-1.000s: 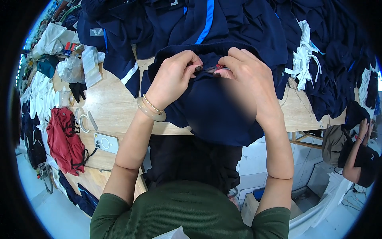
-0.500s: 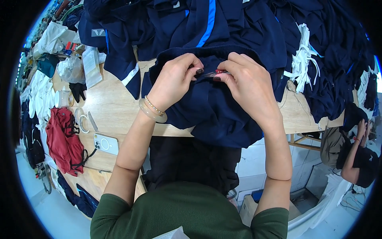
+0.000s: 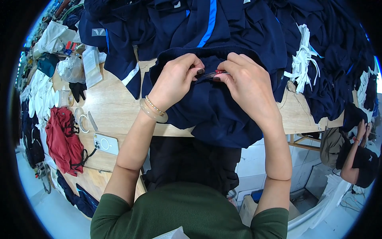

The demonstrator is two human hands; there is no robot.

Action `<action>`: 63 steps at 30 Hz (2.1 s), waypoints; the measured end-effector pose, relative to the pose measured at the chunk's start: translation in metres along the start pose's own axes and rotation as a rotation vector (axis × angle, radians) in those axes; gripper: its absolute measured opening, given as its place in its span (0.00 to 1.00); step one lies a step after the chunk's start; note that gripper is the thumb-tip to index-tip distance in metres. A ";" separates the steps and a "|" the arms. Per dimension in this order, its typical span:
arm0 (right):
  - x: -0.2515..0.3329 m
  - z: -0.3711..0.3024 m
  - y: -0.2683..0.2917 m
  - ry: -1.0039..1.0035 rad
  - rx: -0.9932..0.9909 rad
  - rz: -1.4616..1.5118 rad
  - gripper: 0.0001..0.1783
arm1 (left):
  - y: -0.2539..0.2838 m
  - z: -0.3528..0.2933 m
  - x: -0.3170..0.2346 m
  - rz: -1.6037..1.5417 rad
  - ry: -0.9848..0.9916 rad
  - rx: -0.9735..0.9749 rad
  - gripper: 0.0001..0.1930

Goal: Trimming loose threads from the waistband and seams of blue athletic shorts using thread snips.

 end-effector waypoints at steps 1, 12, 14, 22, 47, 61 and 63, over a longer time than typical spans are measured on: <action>0.000 0.000 0.000 0.001 0.000 0.000 0.07 | 0.000 0.000 0.000 0.003 0.000 0.001 0.01; 0.004 0.001 -0.003 0.005 0.026 -0.050 0.07 | 0.000 0.001 -0.001 0.001 0.002 -0.002 0.01; 0.005 0.002 -0.005 0.014 0.029 -0.046 0.07 | 0.000 0.001 0.000 0.010 -0.004 -0.001 0.01; 0.000 -0.003 0.000 -0.023 0.002 -0.030 0.08 | -0.001 0.000 0.007 -0.055 0.076 0.035 0.02; -0.054 -0.031 -0.026 -0.243 -0.169 0.468 0.10 | 0.000 -0.027 0.005 0.131 -0.138 -0.154 0.10; -0.059 -0.031 -0.023 -0.247 -0.131 0.484 0.10 | 0.011 -0.018 0.014 0.225 -0.190 0.014 0.04; -0.055 -0.030 -0.019 -0.222 -0.139 0.567 0.09 | 0.015 -0.015 0.008 0.154 -0.234 -0.037 0.03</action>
Point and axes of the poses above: each hand's wrist, its own z-axis towards the middle knuckle, its own y-axis out of the back of the hand, x = y × z, the point moved 1 cm from there along z, towards the middle knuckle, and after that the axes turned 5 degrees about z, right-handed, at the moved point
